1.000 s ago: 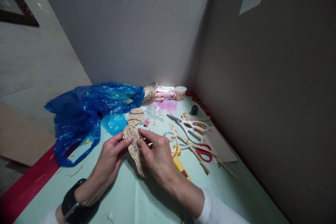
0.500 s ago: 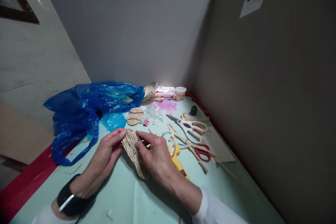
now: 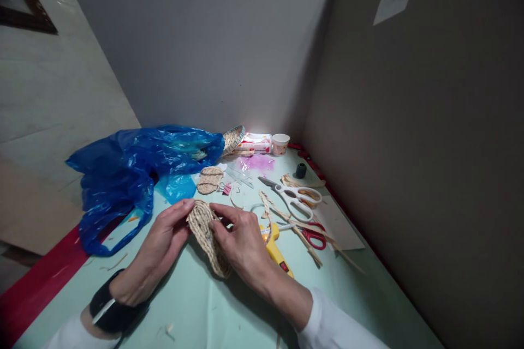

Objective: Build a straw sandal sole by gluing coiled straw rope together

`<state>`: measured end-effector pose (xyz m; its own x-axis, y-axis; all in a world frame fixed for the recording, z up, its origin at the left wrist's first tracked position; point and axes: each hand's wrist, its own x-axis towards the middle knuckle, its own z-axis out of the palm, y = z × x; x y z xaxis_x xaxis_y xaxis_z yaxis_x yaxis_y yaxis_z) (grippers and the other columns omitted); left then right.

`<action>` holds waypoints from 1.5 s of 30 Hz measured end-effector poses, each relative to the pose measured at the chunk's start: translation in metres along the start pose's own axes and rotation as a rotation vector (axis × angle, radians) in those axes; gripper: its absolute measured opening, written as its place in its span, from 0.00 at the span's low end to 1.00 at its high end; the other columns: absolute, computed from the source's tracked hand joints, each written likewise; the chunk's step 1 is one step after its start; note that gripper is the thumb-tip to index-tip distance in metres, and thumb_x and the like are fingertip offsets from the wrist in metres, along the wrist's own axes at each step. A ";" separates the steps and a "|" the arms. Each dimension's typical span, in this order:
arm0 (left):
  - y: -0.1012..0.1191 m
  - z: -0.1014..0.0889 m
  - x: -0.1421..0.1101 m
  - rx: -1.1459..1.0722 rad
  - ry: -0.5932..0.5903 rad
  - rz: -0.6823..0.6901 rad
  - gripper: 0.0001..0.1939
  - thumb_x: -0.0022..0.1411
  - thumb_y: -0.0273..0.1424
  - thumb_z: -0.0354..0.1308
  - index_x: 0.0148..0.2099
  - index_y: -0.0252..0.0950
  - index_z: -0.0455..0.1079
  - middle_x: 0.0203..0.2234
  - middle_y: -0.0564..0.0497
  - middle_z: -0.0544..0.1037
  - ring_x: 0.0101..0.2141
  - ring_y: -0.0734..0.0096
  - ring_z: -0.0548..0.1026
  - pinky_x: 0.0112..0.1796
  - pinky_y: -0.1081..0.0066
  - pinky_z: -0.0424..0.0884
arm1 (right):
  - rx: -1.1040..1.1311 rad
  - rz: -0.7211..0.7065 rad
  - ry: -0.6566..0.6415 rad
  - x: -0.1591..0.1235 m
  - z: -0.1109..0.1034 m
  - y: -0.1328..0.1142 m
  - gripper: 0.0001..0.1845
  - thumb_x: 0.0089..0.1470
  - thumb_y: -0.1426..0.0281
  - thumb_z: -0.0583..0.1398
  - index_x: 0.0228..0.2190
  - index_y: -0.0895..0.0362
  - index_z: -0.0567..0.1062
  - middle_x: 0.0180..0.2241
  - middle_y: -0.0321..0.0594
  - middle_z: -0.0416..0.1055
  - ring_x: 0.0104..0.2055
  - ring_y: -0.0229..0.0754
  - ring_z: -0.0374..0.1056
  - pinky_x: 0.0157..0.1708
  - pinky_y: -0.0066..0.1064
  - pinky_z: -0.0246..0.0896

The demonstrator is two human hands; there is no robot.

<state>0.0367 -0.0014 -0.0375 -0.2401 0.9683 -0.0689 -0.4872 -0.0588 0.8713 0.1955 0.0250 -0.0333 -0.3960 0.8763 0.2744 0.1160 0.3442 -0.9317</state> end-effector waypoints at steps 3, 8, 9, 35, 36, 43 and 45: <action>-0.003 0.002 -0.001 -0.013 -0.044 -0.035 0.10 0.60 0.38 0.65 0.39 0.37 0.77 0.33 0.51 0.81 0.34 0.67 0.76 0.38 0.69 0.70 | -0.003 0.017 0.020 0.002 0.000 0.001 0.19 0.56 0.70 0.61 0.48 0.59 0.81 0.48 0.46 0.80 0.49 0.52 0.77 0.48 0.43 0.74; -0.009 0.007 -0.007 0.058 -0.102 -0.074 0.13 0.57 0.31 0.68 0.45 0.34 0.77 0.36 0.48 0.82 0.37 0.64 0.77 0.39 0.68 0.71 | -0.005 0.012 0.027 0.003 -0.001 0.002 0.19 0.57 0.68 0.61 0.49 0.60 0.80 0.48 0.47 0.80 0.49 0.52 0.77 0.48 0.42 0.74; -0.010 0.007 -0.008 0.071 -0.107 -0.068 0.14 0.56 0.30 0.69 0.45 0.34 0.77 0.36 0.47 0.82 0.36 0.64 0.77 0.40 0.68 0.71 | -0.004 0.006 0.020 0.002 -0.001 0.002 0.19 0.58 0.67 0.61 0.49 0.60 0.80 0.48 0.46 0.80 0.48 0.52 0.78 0.47 0.41 0.74; 0.001 -0.007 0.003 0.245 0.021 -0.027 0.11 0.49 0.32 0.72 0.30 0.35 0.72 0.22 0.57 0.72 0.25 0.77 0.67 0.29 0.75 0.62 | -0.125 -0.042 -0.107 -0.003 0.003 0.004 0.20 0.55 0.76 0.59 0.49 0.56 0.81 0.42 0.42 0.83 0.41 0.51 0.78 0.43 0.41 0.71; 0.001 -0.006 0.003 0.246 0.021 -0.026 0.11 0.49 0.32 0.72 0.30 0.35 0.72 0.22 0.57 0.72 0.25 0.77 0.67 0.29 0.75 0.62 | -0.127 -0.042 -0.110 -0.002 0.003 0.004 0.20 0.55 0.76 0.59 0.48 0.56 0.81 0.42 0.42 0.83 0.40 0.50 0.79 0.43 0.40 0.70; 0.003 -0.004 0.000 0.221 0.001 -0.018 0.10 0.51 0.33 0.70 0.34 0.36 0.73 0.25 0.57 0.73 0.27 0.76 0.68 0.31 0.75 0.63 | -0.119 -0.022 -0.106 -0.001 0.003 0.005 0.21 0.56 0.76 0.59 0.50 0.56 0.80 0.46 0.42 0.82 0.43 0.49 0.78 0.45 0.38 0.70; 0.002 -0.005 0.001 0.225 0.000 -0.020 0.10 0.49 0.32 0.71 0.31 0.35 0.73 0.24 0.56 0.73 0.27 0.76 0.68 0.31 0.75 0.63 | -0.116 -0.010 -0.113 -0.002 0.003 0.005 0.20 0.55 0.75 0.60 0.49 0.56 0.81 0.45 0.43 0.82 0.41 0.49 0.78 0.44 0.39 0.71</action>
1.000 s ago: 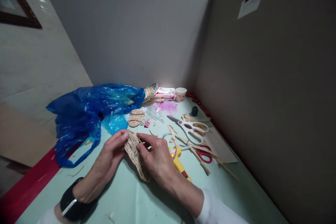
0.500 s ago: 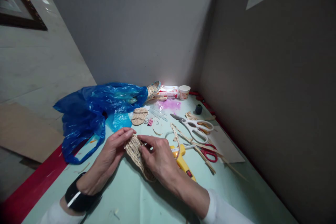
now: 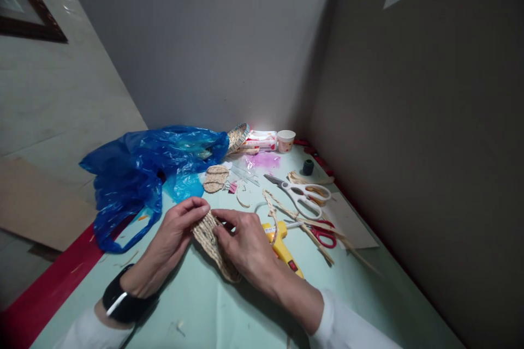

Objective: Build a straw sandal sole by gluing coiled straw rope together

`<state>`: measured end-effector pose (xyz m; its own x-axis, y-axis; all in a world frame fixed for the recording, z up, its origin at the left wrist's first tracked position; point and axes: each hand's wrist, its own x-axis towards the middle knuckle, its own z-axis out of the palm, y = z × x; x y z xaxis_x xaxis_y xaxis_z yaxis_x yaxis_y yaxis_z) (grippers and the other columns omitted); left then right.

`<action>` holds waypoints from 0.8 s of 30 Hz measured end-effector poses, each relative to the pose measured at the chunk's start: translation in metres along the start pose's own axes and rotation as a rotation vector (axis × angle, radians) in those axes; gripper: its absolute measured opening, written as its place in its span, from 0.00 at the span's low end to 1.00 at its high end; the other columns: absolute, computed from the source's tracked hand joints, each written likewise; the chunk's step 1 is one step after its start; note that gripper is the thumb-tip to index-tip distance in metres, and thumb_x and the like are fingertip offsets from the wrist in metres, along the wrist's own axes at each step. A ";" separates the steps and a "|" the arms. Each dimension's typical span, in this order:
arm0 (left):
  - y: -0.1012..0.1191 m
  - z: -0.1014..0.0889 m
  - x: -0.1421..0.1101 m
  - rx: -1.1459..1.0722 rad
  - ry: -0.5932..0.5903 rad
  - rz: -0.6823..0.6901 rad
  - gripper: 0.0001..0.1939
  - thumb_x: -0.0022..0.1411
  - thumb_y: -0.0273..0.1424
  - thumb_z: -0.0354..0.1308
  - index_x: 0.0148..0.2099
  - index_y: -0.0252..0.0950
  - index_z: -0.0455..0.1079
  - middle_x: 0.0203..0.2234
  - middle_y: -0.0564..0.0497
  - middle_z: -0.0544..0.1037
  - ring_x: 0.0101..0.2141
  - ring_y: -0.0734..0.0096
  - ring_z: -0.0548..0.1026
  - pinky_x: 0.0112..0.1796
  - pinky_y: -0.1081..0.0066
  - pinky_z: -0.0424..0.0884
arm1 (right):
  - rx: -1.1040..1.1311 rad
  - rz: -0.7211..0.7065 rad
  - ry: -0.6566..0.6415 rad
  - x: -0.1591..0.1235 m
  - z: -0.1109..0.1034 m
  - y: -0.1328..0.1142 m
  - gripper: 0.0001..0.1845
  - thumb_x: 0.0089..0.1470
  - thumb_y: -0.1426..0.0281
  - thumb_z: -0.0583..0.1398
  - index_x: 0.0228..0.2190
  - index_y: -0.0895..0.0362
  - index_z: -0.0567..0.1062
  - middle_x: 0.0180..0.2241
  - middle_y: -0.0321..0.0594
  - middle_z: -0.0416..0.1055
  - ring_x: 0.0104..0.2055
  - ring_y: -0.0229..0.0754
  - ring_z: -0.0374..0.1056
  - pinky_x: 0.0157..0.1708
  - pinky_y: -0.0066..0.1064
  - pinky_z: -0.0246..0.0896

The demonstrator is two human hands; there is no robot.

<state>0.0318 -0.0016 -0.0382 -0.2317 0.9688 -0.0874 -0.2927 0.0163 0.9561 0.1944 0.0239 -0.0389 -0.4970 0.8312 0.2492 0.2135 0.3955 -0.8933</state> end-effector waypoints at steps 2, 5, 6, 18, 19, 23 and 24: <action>-0.001 0.000 0.001 -0.004 -0.003 -0.008 0.10 0.49 0.31 0.71 0.31 0.35 0.74 0.23 0.56 0.73 0.26 0.76 0.68 0.30 0.75 0.63 | 0.007 0.009 -0.003 -0.001 0.000 -0.001 0.20 0.55 0.75 0.60 0.49 0.57 0.81 0.45 0.43 0.82 0.42 0.50 0.78 0.45 0.41 0.71; 0.000 -0.001 0.002 -0.029 -0.012 -0.002 0.10 0.53 0.35 0.69 0.34 0.35 0.75 0.25 0.55 0.74 0.28 0.73 0.70 0.32 0.74 0.65 | 0.023 0.014 0.009 0.000 -0.002 -0.002 0.20 0.55 0.75 0.60 0.49 0.57 0.81 0.46 0.42 0.82 0.42 0.49 0.79 0.46 0.40 0.71; 0.001 -0.001 0.001 -0.038 -0.013 0.003 0.11 0.55 0.37 0.67 0.36 0.35 0.76 0.27 0.54 0.75 0.30 0.72 0.71 0.33 0.73 0.66 | 0.029 0.017 0.017 0.001 -0.003 -0.001 0.20 0.55 0.75 0.60 0.48 0.57 0.81 0.46 0.42 0.82 0.42 0.48 0.79 0.46 0.39 0.71; -0.002 -0.005 0.000 -0.037 0.032 0.012 0.08 0.55 0.33 0.68 0.35 0.35 0.75 0.29 0.53 0.79 0.32 0.72 0.73 0.36 0.75 0.68 | 0.069 0.047 0.130 0.003 -0.004 -0.001 0.18 0.55 0.71 0.61 0.47 0.60 0.81 0.46 0.45 0.81 0.47 0.50 0.78 0.48 0.42 0.72; -0.002 -0.006 0.001 -0.049 0.033 0.010 0.08 0.55 0.33 0.69 0.34 0.35 0.75 0.29 0.53 0.79 0.31 0.72 0.73 0.36 0.75 0.68 | 0.074 0.044 0.128 0.002 -0.003 -0.001 0.19 0.55 0.71 0.61 0.48 0.60 0.81 0.47 0.45 0.81 0.47 0.50 0.78 0.48 0.42 0.72; -0.002 -0.007 0.003 -0.101 0.017 -0.002 0.09 0.53 0.32 0.71 0.33 0.34 0.75 0.28 0.52 0.80 0.31 0.72 0.74 0.37 0.74 0.70 | 0.089 0.033 0.125 0.002 -0.002 0.001 0.19 0.56 0.69 0.61 0.48 0.60 0.81 0.47 0.45 0.81 0.47 0.50 0.78 0.48 0.41 0.72; -0.001 -0.007 0.003 -0.112 0.010 -0.006 0.09 0.52 0.32 0.71 0.33 0.34 0.75 0.28 0.52 0.80 0.31 0.72 0.75 0.37 0.74 0.70 | 0.091 0.031 0.127 0.002 -0.002 0.001 0.19 0.56 0.69 0.61 0.48 0.60 0.81 0.47 0.46 0.81 0.47 0.50 0.78 0.48 0.41 0.72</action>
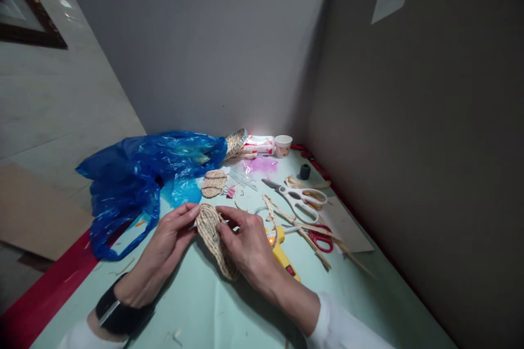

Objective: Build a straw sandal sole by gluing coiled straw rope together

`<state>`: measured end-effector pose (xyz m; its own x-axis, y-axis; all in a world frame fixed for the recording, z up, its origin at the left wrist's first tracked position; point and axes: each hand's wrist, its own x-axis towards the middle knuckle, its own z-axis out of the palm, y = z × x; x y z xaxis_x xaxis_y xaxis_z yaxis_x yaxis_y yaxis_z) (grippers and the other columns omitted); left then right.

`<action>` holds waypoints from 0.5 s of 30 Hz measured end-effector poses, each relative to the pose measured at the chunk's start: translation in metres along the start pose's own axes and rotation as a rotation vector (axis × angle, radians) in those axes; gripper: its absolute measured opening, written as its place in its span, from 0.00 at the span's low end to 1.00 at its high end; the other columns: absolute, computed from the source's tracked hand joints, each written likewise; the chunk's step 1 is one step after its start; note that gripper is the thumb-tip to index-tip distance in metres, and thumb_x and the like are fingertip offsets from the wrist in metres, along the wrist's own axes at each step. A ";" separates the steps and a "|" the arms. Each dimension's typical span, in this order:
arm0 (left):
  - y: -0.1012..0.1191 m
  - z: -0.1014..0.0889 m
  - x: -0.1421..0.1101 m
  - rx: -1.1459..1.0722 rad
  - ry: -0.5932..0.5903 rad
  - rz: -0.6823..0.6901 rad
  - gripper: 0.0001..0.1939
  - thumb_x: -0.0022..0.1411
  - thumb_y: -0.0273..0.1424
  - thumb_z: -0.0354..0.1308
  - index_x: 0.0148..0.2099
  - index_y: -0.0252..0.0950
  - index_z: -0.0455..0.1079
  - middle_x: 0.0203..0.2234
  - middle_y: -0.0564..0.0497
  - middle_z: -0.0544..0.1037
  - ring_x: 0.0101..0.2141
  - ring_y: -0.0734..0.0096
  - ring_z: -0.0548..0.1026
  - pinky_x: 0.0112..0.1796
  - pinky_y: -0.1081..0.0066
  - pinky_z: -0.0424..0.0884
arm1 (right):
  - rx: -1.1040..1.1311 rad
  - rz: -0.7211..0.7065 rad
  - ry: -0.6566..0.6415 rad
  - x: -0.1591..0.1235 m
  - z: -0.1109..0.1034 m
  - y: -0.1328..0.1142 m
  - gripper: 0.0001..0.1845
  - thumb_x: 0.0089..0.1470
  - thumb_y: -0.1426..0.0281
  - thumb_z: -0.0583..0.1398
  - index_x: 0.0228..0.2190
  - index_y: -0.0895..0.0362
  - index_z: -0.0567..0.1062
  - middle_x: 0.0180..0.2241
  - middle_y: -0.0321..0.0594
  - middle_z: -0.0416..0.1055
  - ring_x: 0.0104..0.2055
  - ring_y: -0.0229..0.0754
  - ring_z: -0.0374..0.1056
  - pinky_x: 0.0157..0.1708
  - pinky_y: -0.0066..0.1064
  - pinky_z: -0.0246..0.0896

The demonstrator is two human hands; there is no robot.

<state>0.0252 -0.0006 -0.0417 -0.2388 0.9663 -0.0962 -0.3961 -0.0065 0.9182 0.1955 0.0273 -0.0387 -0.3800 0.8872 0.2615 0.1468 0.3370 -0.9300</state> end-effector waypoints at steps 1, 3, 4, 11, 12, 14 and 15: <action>0.001 0.001 0.000 -0.012 -0.009 -0.004 0.10 0.52 0.33 0.71 0.33 0.34 0.76 0.28 0.52 0.80 0.31 0.72 0.75 0.37 0.74 0.70 | 0.001 -0.001 0.003 0.001 0.000 0.001 0.19 0.56 0.69 0.61 0.48 0.60 0.81 0.47 0.46 0.81 0.47 0.50 0.78 0.48 0.41 0.72; 0.001 0.004 -0.001 -0.036 -0.035 -0.025 0.12 0.54 0.38 0.70 0.34 0.35 0.76 0.28 0.50 0.81 0.32 0.69 0.76 0.37 0.72 0.71 | -0.003 0.002 0.017 0.003 -0.001 0.002 0.19 0.56 0.68 0.61 0.48 0.61 0.81 0.46 0.47 0.81 0.45 0.51 0.78 0.46 0.42 0.73; 0.001 0.007 -0.002 -0.046 -0.052 -0.041 0.15 0.56 0.42 0.68 0.35 0.35 0.77 0.29 0.49 0.81 0.33 0.67 0.77 0.36 0.70 0.72 | -0.005 0.005 0.027 0.003 -0.001 0.003 0.19 0.55 0.68 0.61 0.47 0.61 0.81 0.45 0.48 0.81 0.44 0.52 0.78 0.45 0.42 0.73; -0.010 0.022 -0.013 -0.027 -0.113 -0.071 0.16 0.55 0.33 0.70 0.46 0.35 0.78 0.37 0.46 0.84 0.37 0.62 0.80 0.37 0.69 0.72 | 0.003 -0.006 0.044 0.005 -0.001 0.003 0.19 0.57 0.67 0.61 0.48 0.60 0.81 0.47 0.48 0.81 0.48 0.52 0.77 0.49 0.42 0.72; -0.012 0.023 -0.013 -0.026 -0.108 -0.060 0.16 0.55 0.31 0.70 0.46 0.35 0.78 0.37 0.47 0.84 0.37 0.62 0.80 0.37 0.70 0.72 | 0.006 -0.010 0.034 0.004 -0.002 0.003 0.19 0.57 0.67 0.61 0.48 0.60 0.80 0.48 0.47 0.80 0.49 0.51 0.77 0.50 0.43 0.72; -0.013 0.022 -0.012 -0.030 -0.095 -0.039 0.15 0.54 0.30 0.70 0.45 0.34 0.78 0.36 0.47 0.84 0.36 0.63 0.80 0.38 0.70 0.73 | 0.009 -0.020 0.004 0.004 -0.002 0.002 0.18 0.58 0.67 0.61 0.48 0.58 0.81 0.48 0.46 0.80 0.51 0.51 0.76 0.52 0.43 0.70; -0.013 0.022 -0.012 -0.033 -0.089 -0.031 0.16 0.53 0.30 0.71 0.45 0.34 0.78 0.36 0.47 0.84 0.37 0.63 0.80 0.39 0.70 0.73 | 0.012 -0.026 -0.013 0.004 -0.003 0.002 0.18 0.58 0.67 0.60 0.48 0.57 0.81 0.49 0.45 0.80 0.51 0.51 0.76 0.53 0.44 0.69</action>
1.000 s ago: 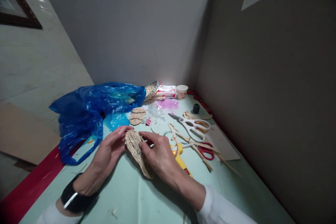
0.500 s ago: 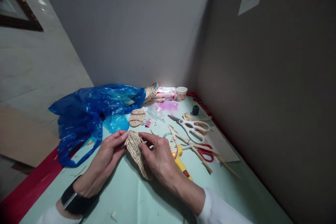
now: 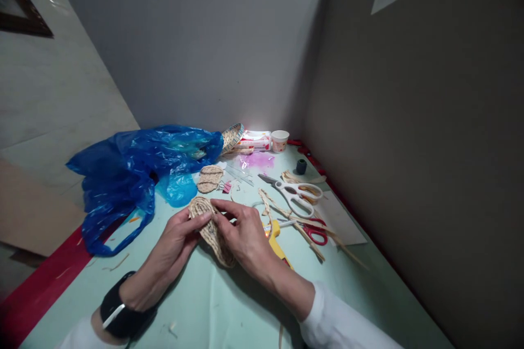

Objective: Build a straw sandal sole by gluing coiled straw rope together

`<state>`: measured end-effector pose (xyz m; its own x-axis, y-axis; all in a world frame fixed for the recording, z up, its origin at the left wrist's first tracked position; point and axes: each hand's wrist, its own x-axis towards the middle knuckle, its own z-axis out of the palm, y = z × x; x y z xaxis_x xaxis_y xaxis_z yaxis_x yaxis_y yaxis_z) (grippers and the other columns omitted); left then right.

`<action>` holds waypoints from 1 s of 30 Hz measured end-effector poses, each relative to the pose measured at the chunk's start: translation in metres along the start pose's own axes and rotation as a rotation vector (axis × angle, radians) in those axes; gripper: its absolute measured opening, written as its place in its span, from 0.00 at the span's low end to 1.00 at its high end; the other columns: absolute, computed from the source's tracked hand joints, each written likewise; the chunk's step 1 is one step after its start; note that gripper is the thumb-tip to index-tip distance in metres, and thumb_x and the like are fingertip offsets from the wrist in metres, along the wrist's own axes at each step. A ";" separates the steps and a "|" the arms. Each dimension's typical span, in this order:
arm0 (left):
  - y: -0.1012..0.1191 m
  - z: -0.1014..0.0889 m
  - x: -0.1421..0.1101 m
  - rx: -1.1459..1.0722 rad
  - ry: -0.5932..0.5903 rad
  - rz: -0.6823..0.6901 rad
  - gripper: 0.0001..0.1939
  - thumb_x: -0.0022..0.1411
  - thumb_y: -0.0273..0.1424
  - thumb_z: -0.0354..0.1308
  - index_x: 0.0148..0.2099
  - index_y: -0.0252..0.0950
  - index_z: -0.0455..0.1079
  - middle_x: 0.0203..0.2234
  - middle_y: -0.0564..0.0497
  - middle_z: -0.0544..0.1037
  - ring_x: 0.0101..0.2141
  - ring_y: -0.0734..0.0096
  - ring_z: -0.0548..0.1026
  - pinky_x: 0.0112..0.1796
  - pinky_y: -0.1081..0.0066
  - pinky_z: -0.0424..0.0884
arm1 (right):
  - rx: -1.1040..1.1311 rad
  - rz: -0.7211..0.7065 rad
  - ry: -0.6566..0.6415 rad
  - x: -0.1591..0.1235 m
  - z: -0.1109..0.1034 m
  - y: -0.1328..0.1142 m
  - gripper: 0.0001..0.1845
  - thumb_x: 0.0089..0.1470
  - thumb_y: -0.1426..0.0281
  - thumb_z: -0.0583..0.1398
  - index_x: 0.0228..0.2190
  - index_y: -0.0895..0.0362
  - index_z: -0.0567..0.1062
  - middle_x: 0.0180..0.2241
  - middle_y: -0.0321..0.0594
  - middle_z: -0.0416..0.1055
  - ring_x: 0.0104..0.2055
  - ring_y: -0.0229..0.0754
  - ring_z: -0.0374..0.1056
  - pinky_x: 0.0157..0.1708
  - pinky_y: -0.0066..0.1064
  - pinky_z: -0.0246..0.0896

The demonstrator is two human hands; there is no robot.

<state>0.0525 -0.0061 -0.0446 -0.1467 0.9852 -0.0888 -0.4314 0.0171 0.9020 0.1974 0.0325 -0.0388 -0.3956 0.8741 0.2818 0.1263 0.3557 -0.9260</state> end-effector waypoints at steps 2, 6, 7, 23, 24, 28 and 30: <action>0.001 -0.002 0.002 -0.006 0.009 0.006 0.17 0.52 0.30 0.72 0.45 0.33 0.79 0.37 0.47 0.84 0.38 0.62 0.80 0.41 0.69 0.73 | 0.005 -0.009 -0.033 0.000 -0.002 -0.001 0.17 0.59 0.67 0.60 0.49 0.55 0.80 0.50 0.42 0.79 0.53 0.50 0.75 0.54 0.44 0.69; 0.002 -0.003 0.002 -0.020 0.012 -0.003 0.19 0.51 0.30 0.72 0.46 0.33 0.78 0.39 0.45 0.85 0.42 0.59 0.80 0.44 0.66 0.74 | -0.005 -0.016 -0.066 0.001 -0.006 -0.003 0.18 0.60 0.69 0.59 0.50 0.53 0.80 0.51 0.41 0.79 0.53 0.49 0.75 0.54 0.43 0.68; 0.003 -0.003 0.002 -0.026 0.011 -0.003 0.19 0.51 0.30 0.72 0.47 0.33 0.78 0.39 0.45 0.85 0.43 0.58 0.80 0.45 0.66 0.74 | -0.015 -0.018 -0.068 0.001 -0.006 -0.003 0.18 0.60 0.70 0.58 0.50 0.53 0.80 0.51 0.41 0.79 0.52 0.48 0.75 0.54 0.42 0.68; 0.004 0.003 -0.001 -0.082 0.052 0.004 0.14 0.49 0.26 0.71 0.40 0.32 0.79 0.39 0.45 0.85 0.44 0.54 0.80 0.45 0.64 0.74 | -0.094 -0.059 -0.079 0.002 -0.002 0.009 0.19 0.63 0.73 0.56 0.53 0.51 0.78 0.41 0.41 0.78 0.43 0.43 0.72 0.46 0.36 0.64; 0.003 0.003 -0.001 -0.081 0.052 0.004 0.13 0.50 0.26 0.71 0.40 0.31 0.79 0.38 0.45 0.85 0.44 0.55 0.80 0.44 0.65 0.75 | -0.087 -0.058 -0.072 0.002 -0.002 0.008 0.19 0.63 0.73 0.57 0.52 0.52 0.79 0.42 0.42 0.79 0.43 0.44 0.73 0.46 0.36 0.64; 0.002 0.003 -0.001 -0.074 0.053 0.009 0.11 0.53 0.27 0.70 0.41 0.31 0.79 0.35 0.46 0.85 0.43 0.57 0.80 0.43 0.65 0.75 | -0.067 -0.045 -0.040 0.001 -0.002 0.005 0.17 0.61 0.72 0.59 0.50 0.52 0.80 0.46 0.44 0.80 0.45 0.47 0.75 0.48 0.38 0.66; 0.002 0.003 -0.002 -0.071 0.057 0.014 0.12 0.54 0.27 0.70 0.41 0.31 0.79 0.35 0.46 0.85 0.42 0.58 0.80 0.42 0.66 0.74 | -0.063 -0.040 -0.030 0.001 -0.001 0.003 0.17 0.60 0.72 0.59 0.49 0.53 0.81 0.45 0.44 0.81 0.45 0.47 0.75 0.48 0.39 0.66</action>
<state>0.0542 -0.0074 -0.0417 -0.2030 0.9738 -0.1026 -0.4908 -0.0106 0.8712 0.1986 0.0348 -0.0413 -0.4280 0.8489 0.3100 0.1663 0.4111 -0.8963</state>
